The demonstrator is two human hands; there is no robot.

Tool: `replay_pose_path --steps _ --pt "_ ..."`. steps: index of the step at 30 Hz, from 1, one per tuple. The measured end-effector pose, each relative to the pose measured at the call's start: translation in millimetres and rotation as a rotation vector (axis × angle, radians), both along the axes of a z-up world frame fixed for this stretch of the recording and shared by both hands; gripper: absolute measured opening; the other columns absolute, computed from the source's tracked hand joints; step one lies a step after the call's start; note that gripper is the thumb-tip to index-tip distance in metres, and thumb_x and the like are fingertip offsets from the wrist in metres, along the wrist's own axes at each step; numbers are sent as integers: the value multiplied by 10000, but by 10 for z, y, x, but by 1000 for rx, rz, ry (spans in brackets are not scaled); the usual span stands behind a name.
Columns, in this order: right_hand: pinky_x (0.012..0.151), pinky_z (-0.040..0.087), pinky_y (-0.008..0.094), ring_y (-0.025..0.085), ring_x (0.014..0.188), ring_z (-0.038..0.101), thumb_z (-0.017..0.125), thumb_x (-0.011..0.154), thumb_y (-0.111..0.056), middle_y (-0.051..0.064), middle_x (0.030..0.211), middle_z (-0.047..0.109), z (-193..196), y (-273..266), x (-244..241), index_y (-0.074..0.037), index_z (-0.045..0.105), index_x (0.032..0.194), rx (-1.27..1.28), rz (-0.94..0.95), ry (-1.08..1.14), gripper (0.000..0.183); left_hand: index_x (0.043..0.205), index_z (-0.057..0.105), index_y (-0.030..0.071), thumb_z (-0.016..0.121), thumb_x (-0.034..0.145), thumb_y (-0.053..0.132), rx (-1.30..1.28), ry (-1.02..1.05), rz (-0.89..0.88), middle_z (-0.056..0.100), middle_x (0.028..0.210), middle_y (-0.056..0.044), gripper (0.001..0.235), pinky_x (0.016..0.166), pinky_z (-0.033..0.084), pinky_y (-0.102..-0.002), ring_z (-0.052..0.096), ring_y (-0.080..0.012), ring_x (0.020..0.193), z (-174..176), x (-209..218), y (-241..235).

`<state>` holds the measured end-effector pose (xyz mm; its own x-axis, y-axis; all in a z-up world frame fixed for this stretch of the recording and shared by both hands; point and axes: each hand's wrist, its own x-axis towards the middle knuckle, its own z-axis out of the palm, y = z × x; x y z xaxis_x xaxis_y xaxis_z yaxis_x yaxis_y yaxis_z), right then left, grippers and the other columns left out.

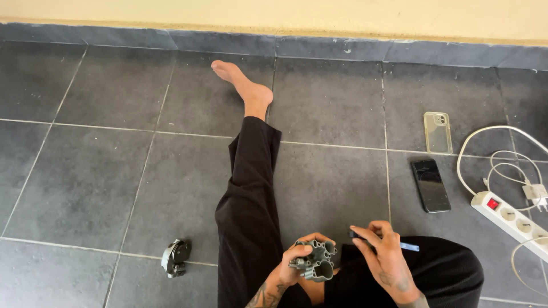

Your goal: The person sits on a tiled floor and uses a toothbrush to scrub the exterior and interior surfaces of a small metal mechanical part. The person rotates the part to access different areas while continuing to brush.

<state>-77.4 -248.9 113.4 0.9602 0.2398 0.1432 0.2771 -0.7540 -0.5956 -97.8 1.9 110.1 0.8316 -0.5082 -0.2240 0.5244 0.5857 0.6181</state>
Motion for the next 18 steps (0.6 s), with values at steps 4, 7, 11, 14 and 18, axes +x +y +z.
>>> replay_pose_path --steps 4,7,11,14,18 --pt "1001 455 290 184 1015 607 733 891 -271 54 1169 561 -7 195 -275 -241 780 1208 93 143 -15 322 1095 619 42 696 814 368 -48 105 58 699 963 -133 437 733 542 -300 674 -183 803 -324 -129 -52" --pt "873 473 387 239 911 619 648 946 -330 74 1089 587 -105 263 -119 -265 755 1222 0 239 -115 303 1105 647 64 645 893 400 -67 88 5 679 997 -102 397 846 493 -302 650 -174 883 -433 -38 -76" --pt "909 510 306 186 882 627 697 930 -205 51 1077 541 -390 252 -159 -210 758 1232 133 28 66 309 1056 692 27 558 992 433 -156 146 49 725 972 -144 432 814 543 -350 692 -222 848 -520 9 -133" --pt "951 499 302 196 977 637 684 939 -205 74 1114 546 -563 209 -206 -197 739 1260 165 61 53 326 1019 713 4 554 965 407 -138 163 138 737 935 -157 436 783 548 -349 698 -231 818 -388 32 -121" --pt "702 536 234 123 803 587 682 952 -176 43 1054 542 -449 147 18 -160 746 1264 210 -106 140 318 1007 743 -22 556 965 384 -117 64 193 752 968 -174 450 804 536 -328 706 -238 845 -429 166 -104"
